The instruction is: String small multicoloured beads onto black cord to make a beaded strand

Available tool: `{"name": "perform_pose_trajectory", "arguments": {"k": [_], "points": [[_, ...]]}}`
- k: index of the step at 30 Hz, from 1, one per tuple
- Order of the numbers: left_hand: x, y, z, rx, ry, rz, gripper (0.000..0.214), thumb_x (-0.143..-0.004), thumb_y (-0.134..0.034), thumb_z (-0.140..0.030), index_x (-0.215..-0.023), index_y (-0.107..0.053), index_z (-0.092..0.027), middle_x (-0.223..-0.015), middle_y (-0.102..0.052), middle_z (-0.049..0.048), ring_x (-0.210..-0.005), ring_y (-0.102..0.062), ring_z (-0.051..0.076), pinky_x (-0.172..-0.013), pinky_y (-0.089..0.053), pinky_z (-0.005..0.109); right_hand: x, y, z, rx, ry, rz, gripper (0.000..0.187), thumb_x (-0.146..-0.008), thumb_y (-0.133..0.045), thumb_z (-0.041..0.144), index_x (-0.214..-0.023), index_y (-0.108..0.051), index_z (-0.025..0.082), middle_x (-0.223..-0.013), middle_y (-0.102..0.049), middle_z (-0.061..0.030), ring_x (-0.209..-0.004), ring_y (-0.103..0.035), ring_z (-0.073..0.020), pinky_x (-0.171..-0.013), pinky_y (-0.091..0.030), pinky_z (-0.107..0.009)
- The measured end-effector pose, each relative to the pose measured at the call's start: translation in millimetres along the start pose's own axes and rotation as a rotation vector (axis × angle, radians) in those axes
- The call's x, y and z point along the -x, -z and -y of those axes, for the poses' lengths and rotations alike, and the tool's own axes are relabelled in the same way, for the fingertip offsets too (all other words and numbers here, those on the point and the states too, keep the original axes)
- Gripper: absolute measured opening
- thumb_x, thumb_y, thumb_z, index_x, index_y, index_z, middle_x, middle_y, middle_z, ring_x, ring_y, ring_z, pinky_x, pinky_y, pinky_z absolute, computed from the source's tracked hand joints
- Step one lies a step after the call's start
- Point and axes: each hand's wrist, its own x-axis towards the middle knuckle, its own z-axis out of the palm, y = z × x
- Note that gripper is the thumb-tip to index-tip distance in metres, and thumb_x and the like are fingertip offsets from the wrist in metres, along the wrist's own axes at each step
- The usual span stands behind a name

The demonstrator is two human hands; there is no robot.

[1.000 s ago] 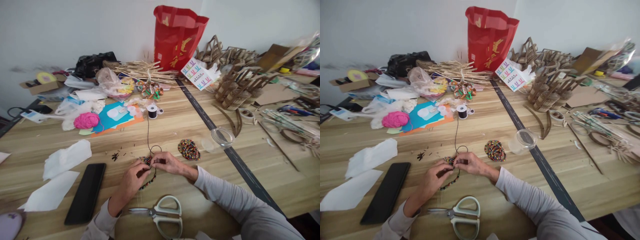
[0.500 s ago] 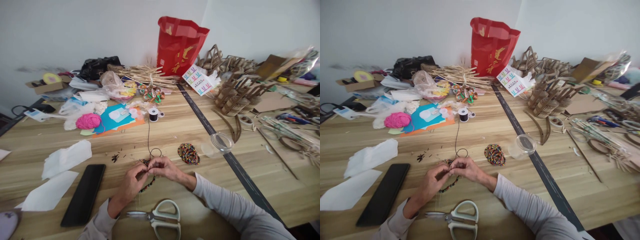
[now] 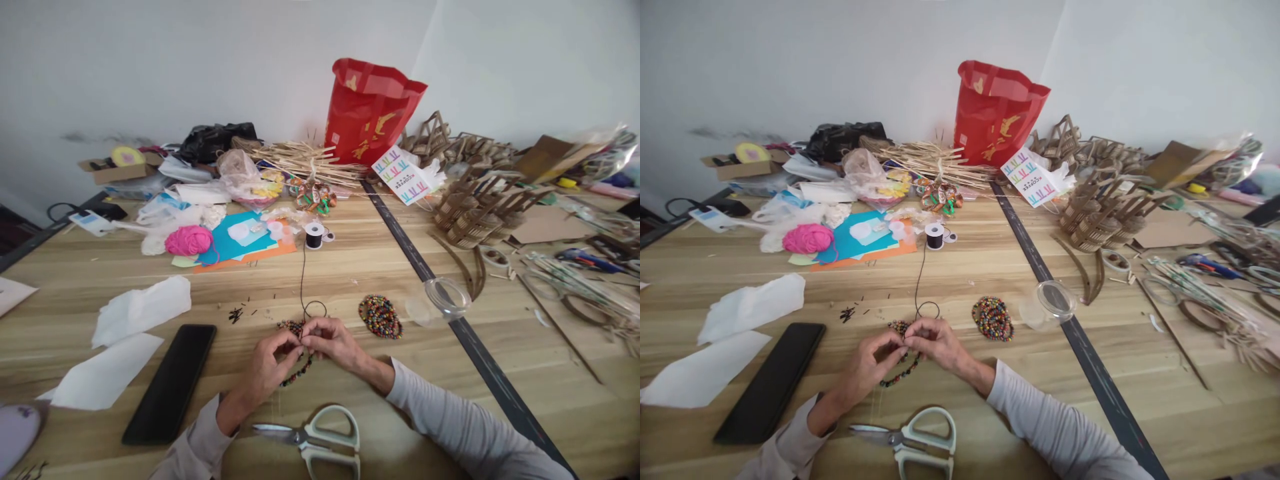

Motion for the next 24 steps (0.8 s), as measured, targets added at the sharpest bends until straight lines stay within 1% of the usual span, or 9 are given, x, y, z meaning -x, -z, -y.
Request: {"name": "perform_pose_trajectory", "arguments": {"k": [5, 11, 15, 17, 19, 22, 24], "points": [[0.5, -0.9, -2.4, 0.019, 0.01, 0.02, 0.014, -0.08, -0.057, -0.021, -0.07, -0.065, -0.016, -0.065, -0.07, 0.0031, -0.062, -0.063, 0.017, -0.061, -0.049, 0.025, 0.9, -3.2, 3.3, -0.013, 0.0, 0.009, 0.033, -0.076, -0.07, 0.047, -0.08, -0.061, 0.015, -0.058, -0.054, 0.0043, -0.048, -0.047, -0.0056, -0.044, -0.039, -0.015], [-0.6, -0.5, -4.9, 0.073, 0.008, 0.035, 0.014, -0.078, -0.057, -0.021, -0.067, -0.065, -0.016, -0.065, -0.07, 0.0029, -0.061, -0.063, 0.017, -0.062, -0.05, 0.025, 1.8, -4.8, 7.8, 0.01, -0.026, 0.016, 0.04, -0.078, -0.065, 0.054, -0.079, -0.055, 0.016, -0.057, -0.051, 0.0052, -0.046, -0.044, -0.0049, -0.043, -0.036, -0.015], [0.2, 1.4, -3.9, 0.093, 0.032, -0.004, 0.016, -0.079, -0.059, -0.026, -0.066, -0.064, -0.016, -0.063, -0.068, 0.0021, -0.06, -0.061, 0.016, -0.059, -0.049, 0.024, 3.1, -3.6, 9.5, 0.047, -0.04, 0.028, 0.042, -0.081, -0.061, 0.056, -0.081, -0.052, 0.016, -0.058, -0.05, 0.0046, -0.047, -0.043, -0.0057, -0.044, -0.035, -0.016], [1.1, 2.4, -2.2, 0.103, 0.034, -0.043, 0.019, -0.079, -0.06, -0.03, -0.066, -0.064, -0.017, -0.063, -0.067, 0.0015, -0.06, -0.061, 0.016, -0.059, -0.048, 0.024, 4.4, -3.2, 9.2, 0.103, -0.026, 0.044, 0.04, -0.082, -0.06, 0.055, -0.081, -0.052, 0.016, -0.059, -0.049, 0.0043, -0.048, -0.042, -0.0063, -0.045, -0.034, -0.017], [2.1, 3.3, -0.2, 0.11, 0.033, -0.065, 0.02, -0.08, -0.06, -0.032, -0.066, -0.063, -0.017, -0.063, -0.066, 0.0011, -0.061, -0.06, 0.016, -0.059, -0.048, 0.024, 6.1, -3.5, 8.2, 0.204, 0.004, 0.063, 0.036, -0.083, -0.06, 0.051, -0.08, -0.054, 0.015, -0.06, -0.048, 0.004, -0.05, -0.041, -0.0068, -0.047, -0.033, -0.018], [3.0, 3.9, 2.5, 0.106, 0.028, -0.059, 0.02, -0.081, -0.058, -0.029, -0.065, -0.061, -0.017, -0.062, -0.065, 0.001, -0.061, -0.059, 0.015, -0.06, -0.048, 0.024, 8.6, -4.5, 7.1, 0.365, 0.042, 0.102, 0.027, -0.085, -0.06, 0.041, -0.079, -0.057, 0.014, -0.06, -0.045, 0.0043, -0.054, -0.038, -0.0074, -0.049, -0.03, -0.019], [3.4, 3.7, 4.4, 0.096, 0.022, -0.049, 0.02, -0.081, -0.057, -0.028, -0.064, -0.06, -0.017, -0.062, -0.064, 0.0008, -0.06, -0.058, 0.015, -0.06, -0.047, 0.024, 9.6, -5.1, 6.6, 0.431, 0.061, 0.116, 0.022, -0.086, -0.059, 0.035, -0.079, -0.059, 0.014, -0.061, -0.045, 0.0043, -0.055, -0.037, -0.0079, -0.05, -0.031, -0.019]]}}
